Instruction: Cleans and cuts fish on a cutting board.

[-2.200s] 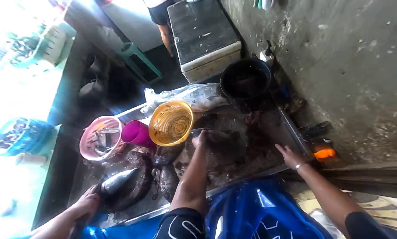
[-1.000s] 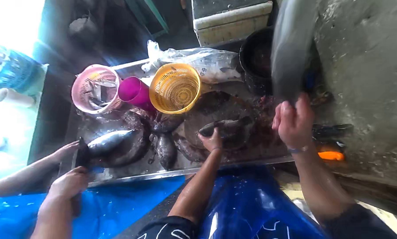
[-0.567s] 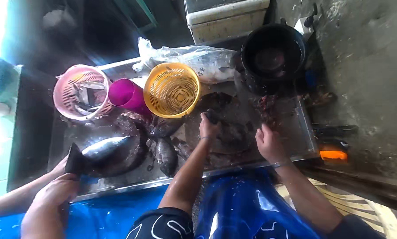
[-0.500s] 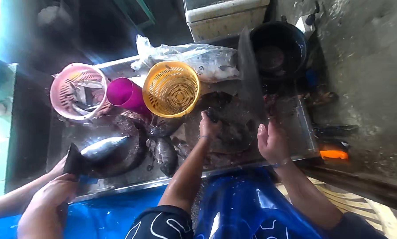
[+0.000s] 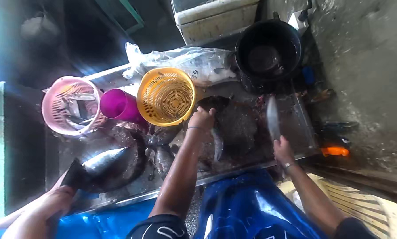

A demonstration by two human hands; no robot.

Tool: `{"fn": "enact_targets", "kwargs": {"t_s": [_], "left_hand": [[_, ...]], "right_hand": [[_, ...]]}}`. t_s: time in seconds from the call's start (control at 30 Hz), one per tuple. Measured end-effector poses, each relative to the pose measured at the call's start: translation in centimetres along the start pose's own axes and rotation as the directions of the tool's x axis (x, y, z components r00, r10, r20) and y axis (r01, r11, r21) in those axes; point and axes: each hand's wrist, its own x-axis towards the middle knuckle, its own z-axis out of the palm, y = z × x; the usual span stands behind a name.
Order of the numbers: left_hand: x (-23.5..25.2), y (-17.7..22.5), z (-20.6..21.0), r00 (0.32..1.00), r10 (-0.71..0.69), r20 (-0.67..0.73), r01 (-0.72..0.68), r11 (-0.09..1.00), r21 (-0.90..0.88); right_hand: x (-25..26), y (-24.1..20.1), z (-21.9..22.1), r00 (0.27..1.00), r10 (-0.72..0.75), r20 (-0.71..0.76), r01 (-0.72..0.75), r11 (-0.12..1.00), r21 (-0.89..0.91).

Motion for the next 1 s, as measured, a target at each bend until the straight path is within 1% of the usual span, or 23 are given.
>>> {"fn": "enact_targets", "kwargs": {"t_s": [0.03,0.07,0.1,0.17,0.23,0.27,0.3,0.37,0.43,0.47,0.5,0.53,0.6,0.67,0.7,0.73,0.77,0.8,0.83,0.87,0.9,0.97,1.0], "left_hand": [[1.3,0.5,0.6,0.998,0.060,0.013,-0.061,0.998,0.028],[3.1,0.8,1.8,0.988,0.149,0.036,-0.151,0.987,0.052],[5.1,0.9,3.5,0.967,0.243,0.074,-0.248,0.967,0.065],[7.7,1.6,6.6,0.909,0.380,0.173,-0.395,0.917,0.058],[8.6,2.4,8.0,0.867,0.451,0.211,-0.463,0.886,0.008],[8.9,2.6,8.2,0.854,0.475,0.211,-0.486,0.874,-0.002],[9.1,2.8,8.4,0.851,0.491,0.188,-0.498,0.867,-0.011],[9.2,2.7,8.4,0.890,0.454,0.037,-0.451,0.890,-0.063],[9.0,1.9,8.3,0.943,0.286,-0.172,-0.318,0.926,-0.204],[8.7,1.4,8.4,0.955,0.194,-0.223,-0.254,0.924,-0.287],[8.1,0.7,8.8,0.962,0.143,-0.233,-0.219,0.913,-0.345],[7.3,0.0,9.3,0.964,0.137,-0.229,-0.215,0.907,-0.362],[6.2,-1.3,10.3,0.959,0.190,-0.210,-0.256,0.899,-0.356],[5.9,-2.0,10.9,0.962,0.210,-0.174,-0.262,0.885,-0.384],[6.1,-2.1,11.0,0.963,0.212,-0.166,-0.262,0.879,-0.398],[6.3,-2.3,11.1,0.963,0.211,-0.165,-0.262,0.872,-0.413],[6.4,-2.3,11.2,0.963,0.210,-0.166,-0.262,0.866,-0.425],[6.2,-2.2,11.2,0.964,0.207,-0.165,-0.259,0.863,-0.433],[5.9,-2.2,11.2,0.965,0.203,-0.164,-0.256,0.862,-0.438],[5.7,-2.2,11.2,0.963,0.208,-0.171,-0.263,0.860,-0.437],[5.9,-2.2,11.1,0.960,0.213,-0.184,-0.275,0.854,-0.441],[5.4,-2.7,11.8,0.963,0.203,-0.175,-0.262,0.852,-0.453],[5.3,-2.7,11.7,0.964,0.197,-0.178,-0.258,0.853,-0.454]], "right_hand": [[0.0,0.3,-0.3,0.998,-0.002,-0.069,0.006,0.999,0.054],[-0.4,0.5,-0.5,0.995,-0.029,-0.092,0.037,0.995,0.089],[-1.1,0.8,-0.4,0.995,-0.068,-0.068,0.076,0.991,0.109],[-2.3,1.4,0.0,0.992,-0.065,0.109,0.051,0.990,0.130],[-2.7,2.1,0.7,0.964,0.036,0.263,-0.075,0.987,0.140],[-3.0,2.5,1.0,0.958,0.063,0.279,-0.110,0.982,0.155],[-3.1,2.7,1.1,0.963,0.059,0.263,-0.102,0.983,0.153],[-3.1,2.0,1.1,0.980,-0.020,0.199,0.007,0.998,0.066],[-2.5,-0.5,0.8,0.975,-0.172,0.140,0.178,0.983,-0.035],[-2.4,-2.5,0.5,0.960,-0.267,0.088,0.273,0.960,-0.067],[-2.6,-4.8,0.1,0.931,-0.365,0.027,0.366,0.928,-0.073],[-3.0,-7.2,-0.1,0.872,-0.486,-0.061,0.482,0.873,-0.070],[-4.2,-11.7,0.0,0.684,-0.685,-0.251,0.705,0.709,-0.012],[-4.4,-13.7,1.7,0.523,-0.763,-0.381,0.820,0.573,-0.022],[-3.5,-12.9,3.3,0.491,-0.778,-0.391,0.820,0.564,-0.093],[-2.5,-11.0,4.9,0.539,-0.779,-0.322,0.767,0.611,-0.194],[-1.6,-9.2,6.0,0.698,-0.700,-0.153,0.648,0.708,-0.280],[-1.0,-8.6,6.3,0.860,-0.507,0.046,0.489,0.796,-0.356],[-0.6,-8.5,6.4,0.922,-0.357,0.148,0.386,0.827,-0.408],[-0.9,-9.1,6.1,0.932,-0.335,0.140,0.362,0.836,-0.411],[-1.5,-9.7,5.7,0.903,-0.427,0.047,0.410,0.824,-0.390],[-2.7,-8.6,6.3,0.716,-0.666,-0.207,0.567,0.729,-0.384],[-2.7,-8.0,6.7,0.696,-0.684,-0.218,0.576,0.713,-0.399]]}}
